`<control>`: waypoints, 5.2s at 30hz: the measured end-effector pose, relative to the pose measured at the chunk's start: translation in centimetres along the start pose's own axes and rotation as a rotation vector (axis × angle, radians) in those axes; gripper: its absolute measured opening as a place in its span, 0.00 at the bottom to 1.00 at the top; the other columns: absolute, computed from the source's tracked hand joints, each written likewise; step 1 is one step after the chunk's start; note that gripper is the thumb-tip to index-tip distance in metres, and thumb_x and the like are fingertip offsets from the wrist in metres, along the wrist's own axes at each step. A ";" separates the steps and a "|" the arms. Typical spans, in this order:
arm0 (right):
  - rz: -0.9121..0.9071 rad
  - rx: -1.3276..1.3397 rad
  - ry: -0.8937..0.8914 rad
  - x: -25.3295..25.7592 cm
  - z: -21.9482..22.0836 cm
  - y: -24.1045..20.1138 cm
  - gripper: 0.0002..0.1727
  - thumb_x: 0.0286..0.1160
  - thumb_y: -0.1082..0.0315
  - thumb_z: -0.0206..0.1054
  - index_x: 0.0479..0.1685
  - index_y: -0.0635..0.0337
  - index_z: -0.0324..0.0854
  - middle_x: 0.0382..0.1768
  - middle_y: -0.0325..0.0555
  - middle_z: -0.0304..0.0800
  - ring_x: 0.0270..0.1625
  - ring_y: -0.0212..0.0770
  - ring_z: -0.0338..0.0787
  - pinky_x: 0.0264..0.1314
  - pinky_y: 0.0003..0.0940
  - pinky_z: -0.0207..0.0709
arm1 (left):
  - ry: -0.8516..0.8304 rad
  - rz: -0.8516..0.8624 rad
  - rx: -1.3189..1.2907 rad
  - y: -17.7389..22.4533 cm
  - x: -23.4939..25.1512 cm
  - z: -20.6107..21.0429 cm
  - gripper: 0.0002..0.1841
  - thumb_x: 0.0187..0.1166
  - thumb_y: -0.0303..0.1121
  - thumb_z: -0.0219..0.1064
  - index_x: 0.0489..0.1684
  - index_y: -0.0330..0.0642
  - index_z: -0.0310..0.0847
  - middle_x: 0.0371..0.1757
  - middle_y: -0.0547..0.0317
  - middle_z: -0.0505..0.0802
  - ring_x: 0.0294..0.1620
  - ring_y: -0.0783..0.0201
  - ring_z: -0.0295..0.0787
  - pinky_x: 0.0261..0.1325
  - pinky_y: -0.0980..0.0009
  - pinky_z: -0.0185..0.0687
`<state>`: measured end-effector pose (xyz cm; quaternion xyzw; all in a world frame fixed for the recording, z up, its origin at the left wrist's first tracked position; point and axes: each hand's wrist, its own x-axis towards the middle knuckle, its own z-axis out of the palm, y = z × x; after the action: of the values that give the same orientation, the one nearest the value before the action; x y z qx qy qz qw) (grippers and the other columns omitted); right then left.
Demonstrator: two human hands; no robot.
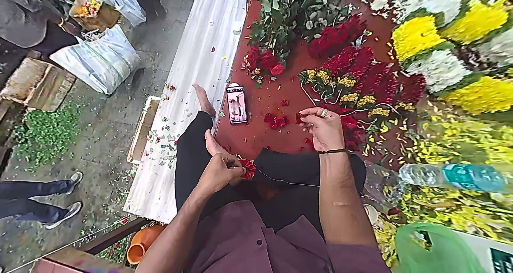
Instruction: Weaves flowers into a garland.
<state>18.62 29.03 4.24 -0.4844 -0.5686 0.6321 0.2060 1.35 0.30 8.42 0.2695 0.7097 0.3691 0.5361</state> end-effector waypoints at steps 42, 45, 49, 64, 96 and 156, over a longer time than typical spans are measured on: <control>0.158 0.041 -0.070 -1.7 2.0 1.7 0.15 0.75 0.85 0.60 0.52 0.68 0.90 0.46 0.50 0.94 0.34 0.38 0.89 0.41 0.33 0.86 | 0.016 0.004 0.016 -0.1 -0.1 -0.1 0.07 0.72 0.36 0.75 0.27 0.44 0.90 0.23 0.67 0.89 0.24 0.73 0.82 0.31 0.72 0.78; -0.101 0.034 -0.150 -1.4 1.7 3.8 0.24 0.60 0.90 0.65 0.57 0.68 0.90 0.53 0.51 0.95 0.42 0.39 0.93 0.49 0.36 0.90 | 0.027 0.004 0.012 -0.1 -0.1 -0.2 0.07 0.72 0.36 0.75 0.27 0.44 0.90 0.23 0.67 0.89 0.24 0.73 0.82 0.31 0.72 0.78; -0.278 -0.040 -0.160 -0.9 1.8 5.0 0.21 0.59 0.84 0.74 0.56 0.64 0.92 0.55 0.49 0.95 0.54 0.40 0.94 0.59 0.40 0.90 | 0.035 0.008 0.001 -0.1 -0.1 -0.2 0.07 0.72 0.36 0.75 0.27 0.43 0.90 0.23 0.66 0.90 0.25 0.72 0.83 0.31 0.71 0.80; -0.290 -0.140 -0.122 -1.9 2.7 4.7 0.17 0.69 0.76 0.72 0.58 0.58 0.91 0.54 0.44 0.94 0.45 0.37 0.93 0.48 0.36 0.90 | 0.040 0.020 -0.006 0.1 0.0 -0.2 0.07 0.71 0.35 0.75 0.27 0.43 0.90 0.22 0.66 0.89 0.24 0.73 0.82 0.31 0.72 0.78; -0.115 0.112 -0.054 -0.8 1.0 5.1 0.08 0.72 0.79 0.70 0.46 0.67 0.89 0.36 0.48 0.96 0.29 0.37 0.92 0.32 0.32 0.89 | 0.022 0.008 0.004 0.5 0.2 -0.1 0.07 0.71 0.35 0.75 0.26 0.43 0.89 0.21 0.66 0.87 0.22 0.73 0.79 0.30 0.73 0.76; 0.076 -0.085 -0.594 -7.3 6.8 3.8 0.40 0.59 0.67 0.81 0.80 0.52 0.73 0.58 0.46 0.92 0.56 0.44 0.92 0.57 0.42 0.89 | 0.165 -0.091 0.113 -0.1 2.7 -1.2 0.11 0.72 0.35 0.75 0.20 0.43 0.87 0.19 0.63 0.86 0.22 0.67 0.80 0.30 0.62 0.75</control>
<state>17.26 18.56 2.70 -0.3075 -0.6113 0.7291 -0.0136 -0.56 2.01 7.01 0.2357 0.7825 0.3246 0.4761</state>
